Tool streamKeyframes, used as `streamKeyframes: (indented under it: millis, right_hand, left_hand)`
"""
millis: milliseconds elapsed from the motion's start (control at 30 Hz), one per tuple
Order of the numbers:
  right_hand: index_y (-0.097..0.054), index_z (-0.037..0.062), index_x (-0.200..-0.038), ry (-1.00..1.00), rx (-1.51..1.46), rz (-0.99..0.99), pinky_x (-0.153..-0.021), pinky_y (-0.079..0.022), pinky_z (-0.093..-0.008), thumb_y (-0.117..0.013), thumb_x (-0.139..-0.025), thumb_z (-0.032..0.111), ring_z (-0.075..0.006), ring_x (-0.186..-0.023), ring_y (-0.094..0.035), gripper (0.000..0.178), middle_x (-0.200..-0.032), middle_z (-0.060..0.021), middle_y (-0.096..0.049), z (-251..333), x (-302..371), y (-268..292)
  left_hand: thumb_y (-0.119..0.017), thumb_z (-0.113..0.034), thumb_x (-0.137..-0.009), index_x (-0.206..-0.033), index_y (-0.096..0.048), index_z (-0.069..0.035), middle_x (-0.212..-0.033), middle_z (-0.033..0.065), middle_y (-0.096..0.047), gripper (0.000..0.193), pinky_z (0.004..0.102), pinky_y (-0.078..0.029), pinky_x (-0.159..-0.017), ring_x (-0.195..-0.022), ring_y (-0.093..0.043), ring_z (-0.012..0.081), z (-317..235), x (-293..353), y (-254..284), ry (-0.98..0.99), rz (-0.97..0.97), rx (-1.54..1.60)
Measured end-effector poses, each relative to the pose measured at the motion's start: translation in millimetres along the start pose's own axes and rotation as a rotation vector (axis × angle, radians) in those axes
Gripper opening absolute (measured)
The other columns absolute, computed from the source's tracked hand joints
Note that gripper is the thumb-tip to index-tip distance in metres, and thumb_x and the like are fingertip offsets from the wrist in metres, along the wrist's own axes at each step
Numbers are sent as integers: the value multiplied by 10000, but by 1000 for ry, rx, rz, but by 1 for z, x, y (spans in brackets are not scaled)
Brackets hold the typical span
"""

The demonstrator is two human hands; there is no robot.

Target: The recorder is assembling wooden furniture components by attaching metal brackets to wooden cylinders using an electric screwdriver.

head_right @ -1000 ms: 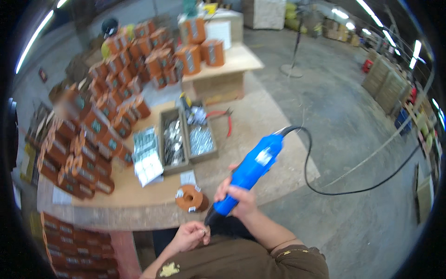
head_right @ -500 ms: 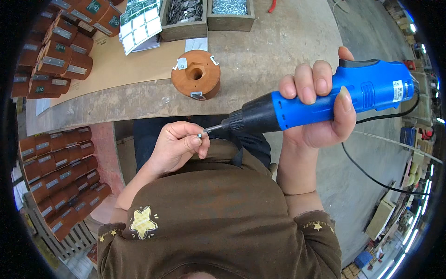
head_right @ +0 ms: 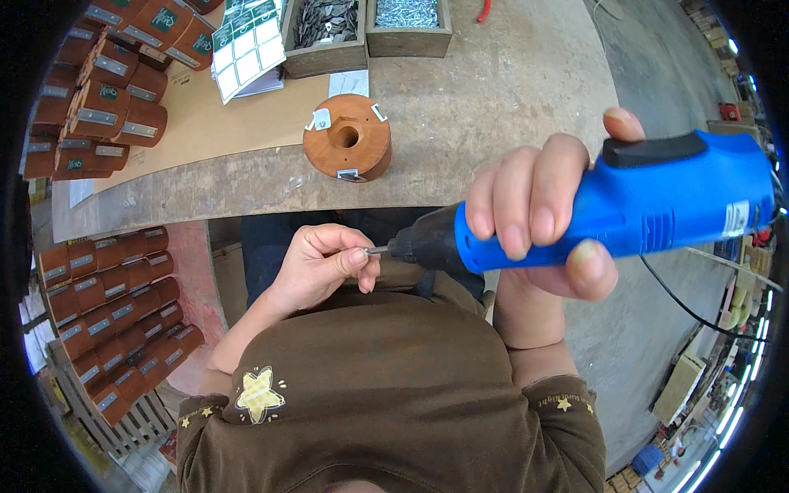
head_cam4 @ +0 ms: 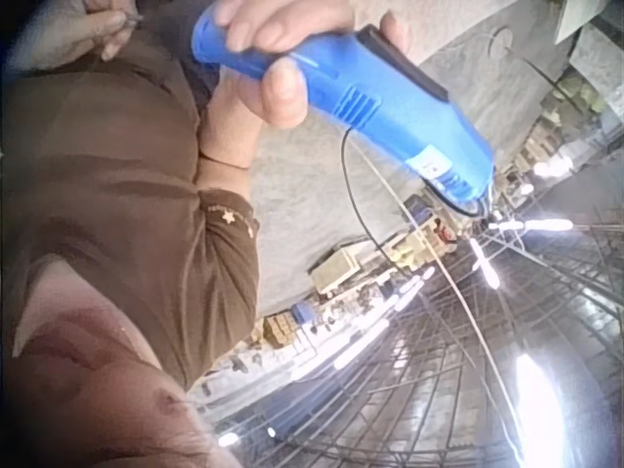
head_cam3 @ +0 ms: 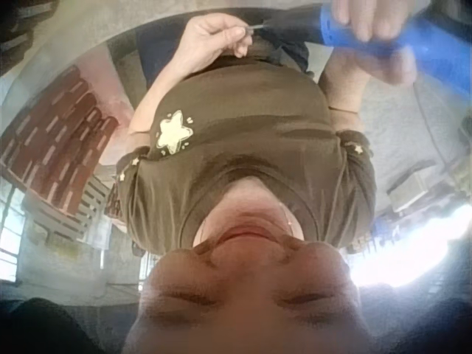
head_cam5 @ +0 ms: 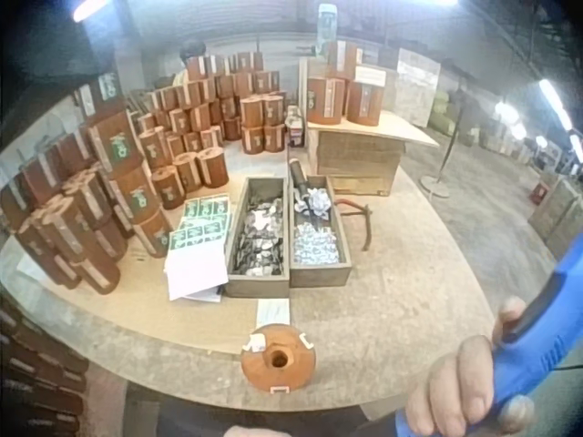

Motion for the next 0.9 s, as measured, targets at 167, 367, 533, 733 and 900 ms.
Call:
streamKeyframes:
  millis: [167, 367, 533, 733, 900]
  right_hand:
    - [-181, 135, -1312, -96, -41, 172, -572, -465, -331, -619, -692, 74, -192, -605, -562, 762, -731, -64, -539, 3, -5, -16]
    - [-273, 60, -1257, 5, -7, 56, -515, -464, -255, -594, -691, 90, -107, -535, -535, 651, -686, -21, -524, -3, -4, -11]
    - [-242, 60, -1268, 7, -35, -82, -652, -456, -316, -554, -723, 115, -116, -590, -503, 629, -724, -27, -474, -4, 0, 9]
    - [-194, 100, -1301, -30, -14, -150, -651, -449, -369, -518, -749, 145, -188, -629, -506, 642, -724, -66, -459, -11, -4, 23]
    - [-210, 91, -1299, -13, -33, -209, -631, -465, -380, -517, -758, 160, -175, -586, -470, 626, -698, -58, -429, 5, 1, 35]
  left_hand:
    - [-552, -106, -828, -835, -585, 13, -725, 65, -598, 124, 226, -481, -580, -636, -562, 94, 1, -1, -9, 101, 45, -123]
    - [-524, -78, -839, -815, -571, 0, -697, 5, -557, 94, 194, -437, -583, -635, -516, 53, -12, -1, -16, -69, 76, -296]
    - [-522, -60, -837, -823, -534, 6, -767, 43, -543, 68, 199, -436, -588, -657, -522, 73, -19, -5, -13, -99, 56, -376]
    - [-508, -74, -847, -812, -519, -8, -726, 6, -531, 75, 188, -418, -580, -636, -492, 45, -36, -10, -14, -161, 56, -500]
    - [-501, -111, -853, -790, -503, -25, -666, -24, -509, 106, 187, -398, -551, -606, -466, 33, -24, -23, -29, -69, 102, -464]
Point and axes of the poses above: each hand's wrist, its own x-axis away from the middle knuckle, its own y-axis out of the back of the hand, z = x × y, the point moved 9 cm from there along -x, towards the middle knuckle
